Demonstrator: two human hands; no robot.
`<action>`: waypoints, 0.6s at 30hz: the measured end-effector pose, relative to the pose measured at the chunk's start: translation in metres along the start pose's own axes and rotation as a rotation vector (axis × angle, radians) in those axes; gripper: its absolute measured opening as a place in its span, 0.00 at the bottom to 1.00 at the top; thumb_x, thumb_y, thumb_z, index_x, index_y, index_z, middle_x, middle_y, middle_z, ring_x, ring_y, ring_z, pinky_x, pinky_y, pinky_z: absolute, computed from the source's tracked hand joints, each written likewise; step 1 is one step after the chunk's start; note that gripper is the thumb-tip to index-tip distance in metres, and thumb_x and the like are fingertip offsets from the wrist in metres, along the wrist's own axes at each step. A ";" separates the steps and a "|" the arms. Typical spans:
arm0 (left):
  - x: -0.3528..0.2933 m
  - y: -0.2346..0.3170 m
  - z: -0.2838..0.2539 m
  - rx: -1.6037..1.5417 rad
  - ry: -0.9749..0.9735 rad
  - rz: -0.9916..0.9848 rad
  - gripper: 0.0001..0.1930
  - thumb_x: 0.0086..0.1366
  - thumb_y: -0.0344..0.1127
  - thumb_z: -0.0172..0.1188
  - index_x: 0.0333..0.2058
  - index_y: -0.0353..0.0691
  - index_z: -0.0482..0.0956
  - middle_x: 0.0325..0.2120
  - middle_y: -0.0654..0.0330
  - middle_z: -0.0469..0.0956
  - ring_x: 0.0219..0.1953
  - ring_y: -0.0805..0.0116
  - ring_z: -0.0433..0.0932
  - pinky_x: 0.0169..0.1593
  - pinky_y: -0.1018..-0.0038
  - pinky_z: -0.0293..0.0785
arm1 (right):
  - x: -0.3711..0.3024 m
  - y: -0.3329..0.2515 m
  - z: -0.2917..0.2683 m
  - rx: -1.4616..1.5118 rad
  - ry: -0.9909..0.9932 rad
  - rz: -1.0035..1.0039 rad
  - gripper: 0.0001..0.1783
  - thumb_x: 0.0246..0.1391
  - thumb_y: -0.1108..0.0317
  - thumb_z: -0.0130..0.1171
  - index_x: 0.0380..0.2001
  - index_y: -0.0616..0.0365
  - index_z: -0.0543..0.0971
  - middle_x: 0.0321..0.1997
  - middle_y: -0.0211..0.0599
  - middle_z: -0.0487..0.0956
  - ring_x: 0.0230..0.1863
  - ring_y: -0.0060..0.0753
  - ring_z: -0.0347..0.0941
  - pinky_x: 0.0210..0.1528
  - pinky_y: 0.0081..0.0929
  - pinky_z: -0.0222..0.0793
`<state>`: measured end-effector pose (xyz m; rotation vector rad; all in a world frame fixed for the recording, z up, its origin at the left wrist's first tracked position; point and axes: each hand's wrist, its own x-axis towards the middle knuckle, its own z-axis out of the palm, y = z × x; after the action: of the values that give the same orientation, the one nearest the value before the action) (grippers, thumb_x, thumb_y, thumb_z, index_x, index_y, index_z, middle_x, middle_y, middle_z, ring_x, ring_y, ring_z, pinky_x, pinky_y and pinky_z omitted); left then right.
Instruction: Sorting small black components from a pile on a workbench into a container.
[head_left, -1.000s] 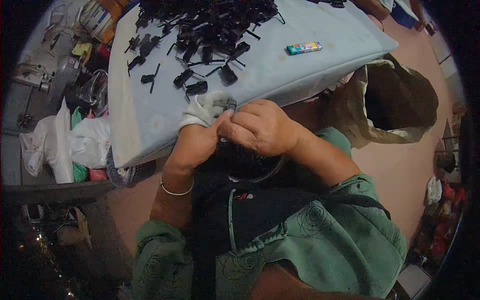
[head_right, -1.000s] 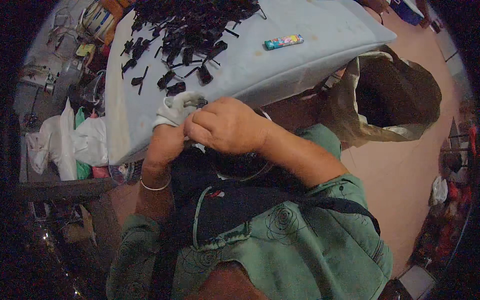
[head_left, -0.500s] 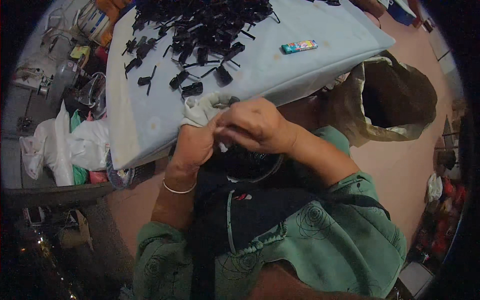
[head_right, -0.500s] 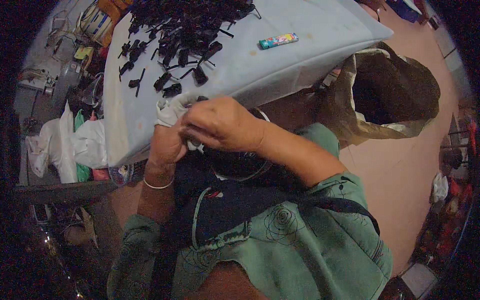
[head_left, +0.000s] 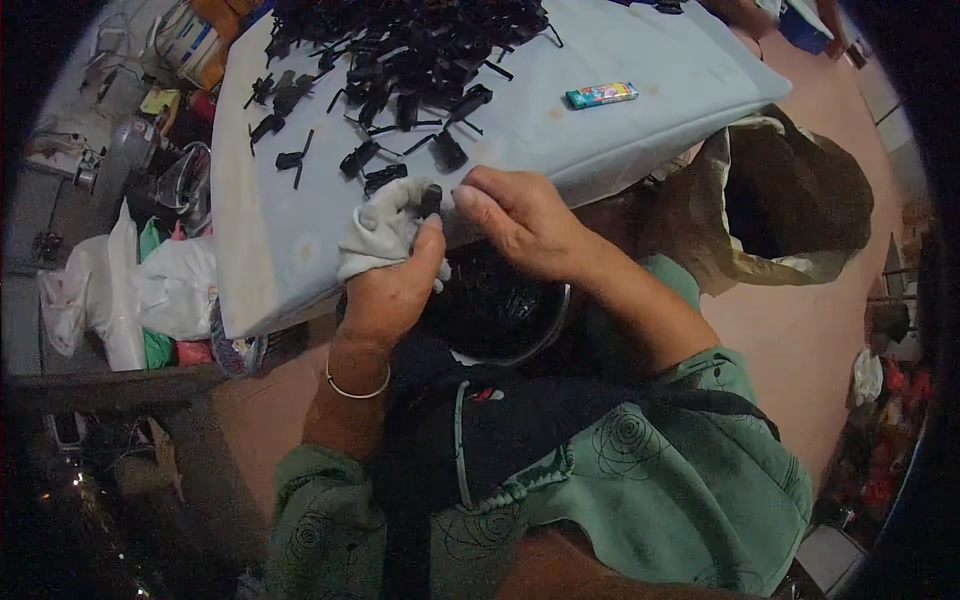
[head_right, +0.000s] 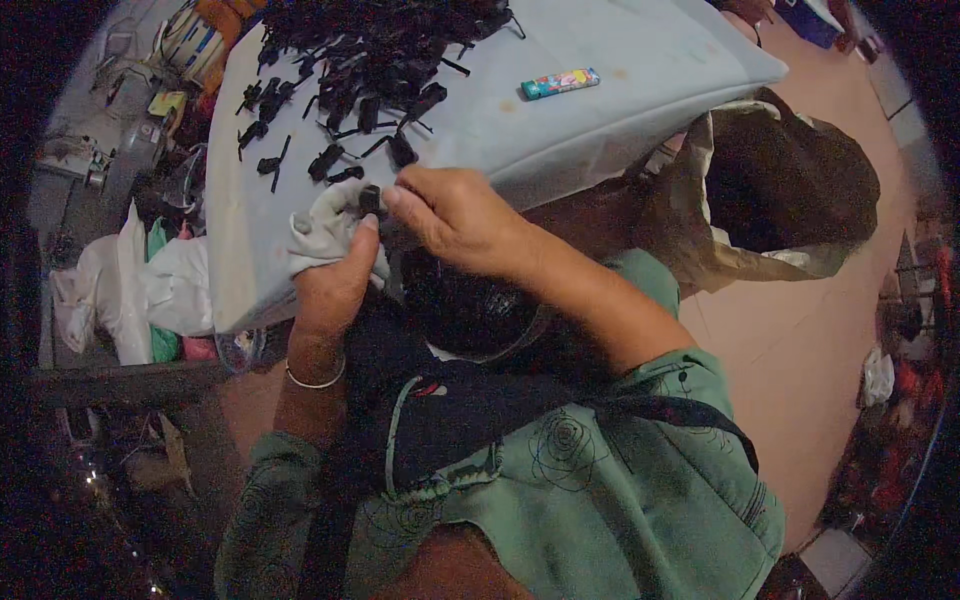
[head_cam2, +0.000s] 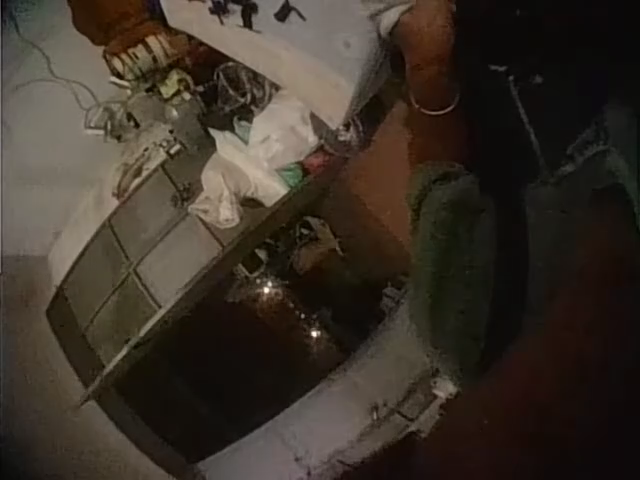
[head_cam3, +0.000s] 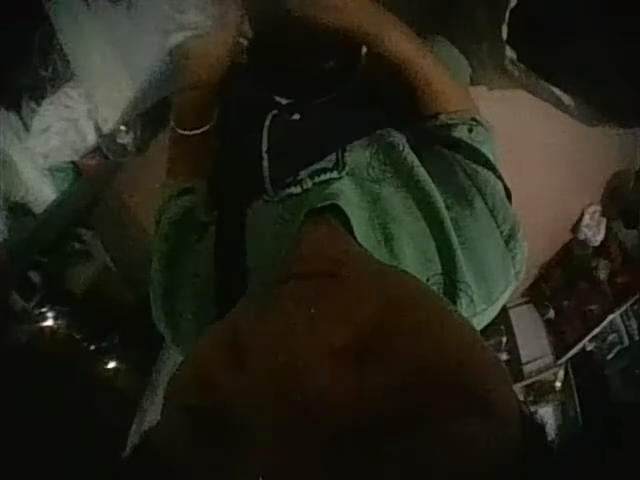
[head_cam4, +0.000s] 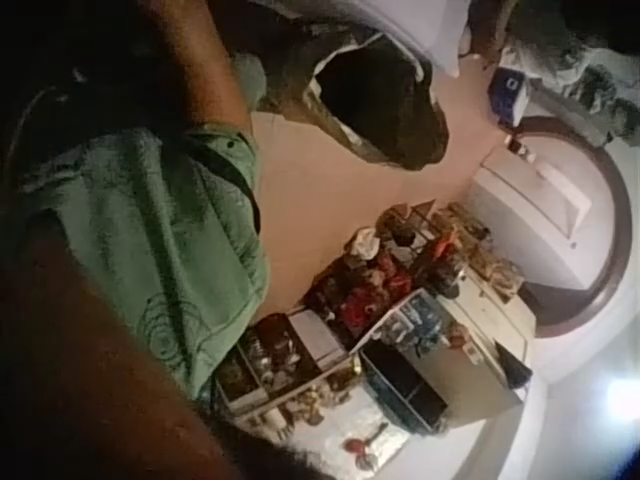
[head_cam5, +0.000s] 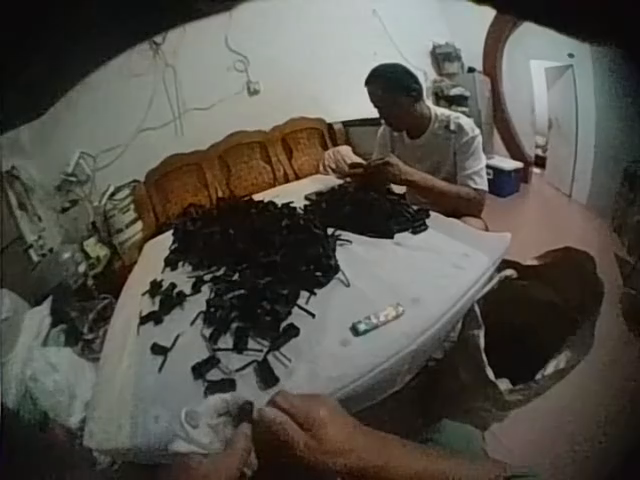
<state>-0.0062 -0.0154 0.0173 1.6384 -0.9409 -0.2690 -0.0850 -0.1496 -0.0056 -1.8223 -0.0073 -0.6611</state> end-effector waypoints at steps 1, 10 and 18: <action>-0.001 0.005 0.001 -0.015 0.016 -0.090 0.12 0.55 0.24 0.51 0.40 0.33 0.68 0.28 0.60 0.72 0.26 0.77 0.71 0.28 0.82 0.69 | -0.001 0.003 0.001 -0.066 -0.061 -0.039 0.14 0.56 0.64 0.46 0.23 0.64 0.68 0.16 0.31 0.64 0.21 0.18 0.57 0.23 0.21 0.59; -0.001 0.008 -0.001 0.145 -0.038 0.014 0.13 0.54 0.23 0.50 0.40 0.31 0.69 0.32 0.53 0.73 0.37 0.67 0.73 0.42 0.75 0.69 | -0.004 -0.002 0.011 0.039 -0.097 0.038 0.16 0.58 0.63 0.43 0.22 0.64 0.68 0.17 0.32 0.64 0.22 0.19 0.57 0.25 0.22 0.59; -0.007 -0.001 0.000 0.729 -0.002 0.356 0.12 0.53 0.25 0.49 0.38 0.31 0.70 0.32 0.48 0.72 0.33 0.51 0.72 0.37 0.64 0.67 | -0.006 0.006 0.028 0.153 0.012 0.157 0.17 0.58 0.62 0.43 0.21 0.64 0.67 0.16 0.29 0.63 0.23 0.16 0.56 0.24 0.22 0.59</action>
<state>-0.0105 -0.0109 0.0145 2.0653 -1.4105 0.3622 -0.0756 -0.1252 -0.0190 -1.6526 0.0898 -0.5454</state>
